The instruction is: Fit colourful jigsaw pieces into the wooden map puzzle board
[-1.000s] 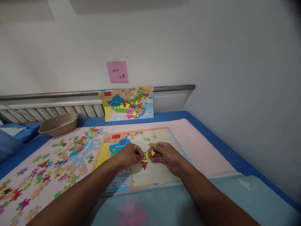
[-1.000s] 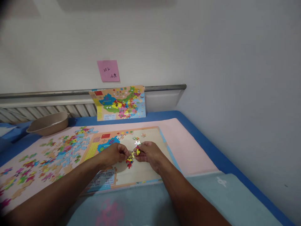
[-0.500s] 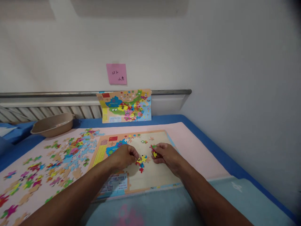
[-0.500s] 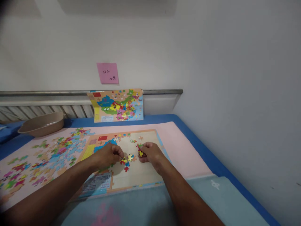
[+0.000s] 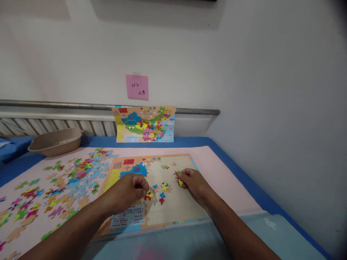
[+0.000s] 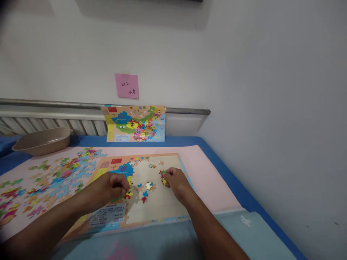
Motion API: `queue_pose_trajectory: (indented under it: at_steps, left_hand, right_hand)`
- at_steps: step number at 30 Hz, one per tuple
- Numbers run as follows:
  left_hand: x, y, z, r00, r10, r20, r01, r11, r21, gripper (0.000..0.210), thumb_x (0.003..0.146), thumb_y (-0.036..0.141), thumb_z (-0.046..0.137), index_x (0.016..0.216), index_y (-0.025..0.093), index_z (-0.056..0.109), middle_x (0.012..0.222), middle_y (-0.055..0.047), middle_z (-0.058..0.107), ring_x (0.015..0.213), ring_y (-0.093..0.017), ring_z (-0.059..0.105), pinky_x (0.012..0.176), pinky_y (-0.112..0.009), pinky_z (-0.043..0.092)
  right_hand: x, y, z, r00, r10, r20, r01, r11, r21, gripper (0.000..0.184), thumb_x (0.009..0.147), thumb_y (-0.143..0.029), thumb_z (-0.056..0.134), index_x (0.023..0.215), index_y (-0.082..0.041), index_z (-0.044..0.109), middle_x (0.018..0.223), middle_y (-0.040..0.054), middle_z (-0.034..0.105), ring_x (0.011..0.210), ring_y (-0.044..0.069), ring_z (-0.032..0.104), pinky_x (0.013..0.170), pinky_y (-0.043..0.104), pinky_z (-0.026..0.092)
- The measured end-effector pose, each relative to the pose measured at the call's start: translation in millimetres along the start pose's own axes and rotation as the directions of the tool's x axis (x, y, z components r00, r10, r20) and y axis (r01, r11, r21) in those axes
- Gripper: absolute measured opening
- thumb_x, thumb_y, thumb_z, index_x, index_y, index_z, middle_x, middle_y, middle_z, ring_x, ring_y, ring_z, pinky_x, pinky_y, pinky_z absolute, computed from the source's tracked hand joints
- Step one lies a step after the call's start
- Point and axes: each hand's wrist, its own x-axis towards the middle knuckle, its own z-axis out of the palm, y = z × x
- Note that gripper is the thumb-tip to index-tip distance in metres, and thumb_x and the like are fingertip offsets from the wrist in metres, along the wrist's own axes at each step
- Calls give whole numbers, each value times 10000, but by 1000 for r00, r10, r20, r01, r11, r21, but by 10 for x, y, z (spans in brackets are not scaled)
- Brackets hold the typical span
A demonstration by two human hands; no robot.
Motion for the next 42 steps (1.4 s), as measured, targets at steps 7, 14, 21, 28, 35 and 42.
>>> queue_pose_trajectory:
  at_steps: [7, 14, 21, 28, 35, 42]
  left_hand:
    - [-244, -119, -17, 999, 26, 38, -28, 998, 55, 194, 676, 240, 490, 784, 198, 645, 687, 41, 529, 613, -118, 428, 563, -217, 306]
    - [-295, -118, 14, 997, 72, 13, -73, 994, 82, 202, 684, 251, 498, 744, 217, 687, 744, 15, 648, 734, -164, 554, 660, -226, 374]
    - [-248, -86, 29, 1000, -23, -15, 24, 999, 34, 235, 628, 352, 523, 715, 224, 700, 712, 0, 656, 696, -181, 540, 624, -237, 367]
    - [-234, -98, 24, 999, -37, -4, 37, 999, -18, 185, 616, 339, 529, 670, 220, 660, 654, 17, 590, 632, -150, 469, 589, -224, 342]
    - [-225, -173, 26, 999, -35, 14, 34, 999, 25, 229, 655, 345, 496, 734, 214, 667, 684, 22, 566, 649, -146, 462, 587, -228, 330]
    - [-243, -142, 37, 997, -55, 49, 52, 997, 62, 280, 668, 350, 482, 799, 203, 682, 739, 12, 595, 706, -157, 504, 639, -239, 361]
  right_hand:
    - [15, 21, 15, 999, -43, -10, 39, 964, -262, 137, 856, -242, 593, 731, -187, 588, 554, -36, 538, 512, 122, 466, 502, 242, 288]
    - [-14, -97, -29, 997, -76, -28, 52, 870, -491, 177, 902, -235, 575, 729, -198, 584, 635, -5, 605, 614, 151, 507, 588, 259, 284]
    - [6, -136, -129, 997, -57, -59, 10, 802, -598, 221, 906, -223, 590, 688, -203, 561, 682, 11, 627, 661, 162, 518, 605, 264, 272]
    - [51, -91, -263, 998, 68, -6, -62, 874, -483, 217, 924, -263, 521, 718, -202, 553, 554, -16, 572, 517, 134, 507, 530, 239, 318]
    - [-11, -144, -163, 987, 96, 126, -21, 870, -492, 233, 865, -224, 589, 642, -196, 528, 536, -26, 558, 494, 116, 489, 502, 236, 283]
    - [156, -189, -124, 1000, 31, -4, -27, 794, -607, 237, 861, -149, 584, 632, -183, 537, 623, 3, 582, 624, 131, 494, 577, 251, 269]
